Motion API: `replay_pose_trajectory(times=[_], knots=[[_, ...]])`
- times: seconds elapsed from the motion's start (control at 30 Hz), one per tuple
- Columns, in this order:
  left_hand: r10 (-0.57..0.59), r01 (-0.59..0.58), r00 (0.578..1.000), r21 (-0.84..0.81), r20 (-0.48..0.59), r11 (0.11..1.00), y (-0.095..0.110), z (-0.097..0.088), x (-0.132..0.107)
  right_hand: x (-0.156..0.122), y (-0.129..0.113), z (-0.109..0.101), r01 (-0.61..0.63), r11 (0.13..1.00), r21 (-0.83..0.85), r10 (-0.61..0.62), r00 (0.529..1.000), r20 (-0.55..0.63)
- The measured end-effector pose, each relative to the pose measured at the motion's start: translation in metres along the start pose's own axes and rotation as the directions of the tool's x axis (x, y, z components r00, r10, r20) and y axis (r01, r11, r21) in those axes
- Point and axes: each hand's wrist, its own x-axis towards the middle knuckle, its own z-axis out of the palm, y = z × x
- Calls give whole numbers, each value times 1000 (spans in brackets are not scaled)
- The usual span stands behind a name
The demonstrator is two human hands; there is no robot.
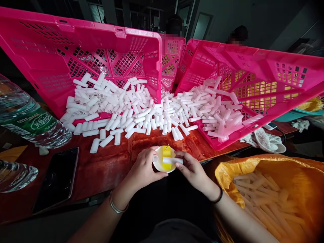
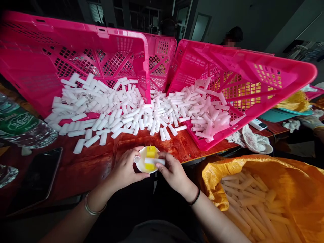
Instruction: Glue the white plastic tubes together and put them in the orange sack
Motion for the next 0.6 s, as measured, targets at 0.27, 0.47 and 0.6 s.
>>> replay_pose_trajectory(times=[0.27,0.47,0.6], knots=[[0,0,1000,-11,3,1000,0,0,0,1,-5,4,9,999,-38,-12,997,-80],[-20,20,1000,4,5,1000,0,1,0,-6,-4,-4,21,993,-116,-24,999,-21],[-8,7,1000,15,28,1000,-2,2,0,-13,6,-8,350,903,-249,-333,937,108]])
